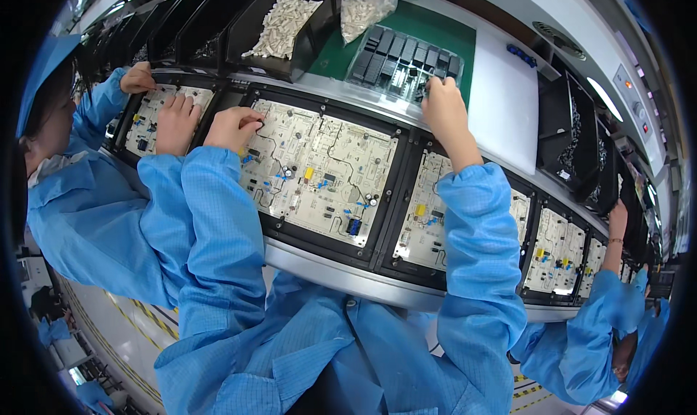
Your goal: Manually placing electronic components onto circuit boards on a factory assembly line.
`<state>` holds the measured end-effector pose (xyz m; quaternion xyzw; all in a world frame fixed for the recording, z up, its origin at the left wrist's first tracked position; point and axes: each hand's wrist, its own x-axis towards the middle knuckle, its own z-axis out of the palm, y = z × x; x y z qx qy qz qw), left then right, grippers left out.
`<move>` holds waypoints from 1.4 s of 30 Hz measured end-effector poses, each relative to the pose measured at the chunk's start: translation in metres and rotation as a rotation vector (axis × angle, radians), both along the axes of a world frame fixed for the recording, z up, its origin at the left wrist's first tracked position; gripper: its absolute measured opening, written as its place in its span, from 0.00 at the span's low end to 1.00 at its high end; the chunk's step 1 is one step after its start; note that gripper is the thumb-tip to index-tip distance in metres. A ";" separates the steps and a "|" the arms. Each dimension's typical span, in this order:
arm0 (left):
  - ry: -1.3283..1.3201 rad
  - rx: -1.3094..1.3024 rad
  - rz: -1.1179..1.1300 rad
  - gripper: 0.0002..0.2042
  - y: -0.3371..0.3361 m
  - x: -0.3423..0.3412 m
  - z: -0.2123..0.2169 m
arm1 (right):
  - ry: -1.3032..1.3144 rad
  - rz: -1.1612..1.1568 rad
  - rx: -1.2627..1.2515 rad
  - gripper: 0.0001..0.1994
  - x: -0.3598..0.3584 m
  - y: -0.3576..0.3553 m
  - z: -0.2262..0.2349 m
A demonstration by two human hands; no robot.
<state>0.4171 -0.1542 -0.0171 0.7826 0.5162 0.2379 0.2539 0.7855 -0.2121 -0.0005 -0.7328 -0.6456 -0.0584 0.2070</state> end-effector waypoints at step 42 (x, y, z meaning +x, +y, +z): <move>0.624 0.102 -0.331 0.09 0.031 0.013 0.025 | 0.200 0.220 0.087 0.11 0.053 -0.005 -0.013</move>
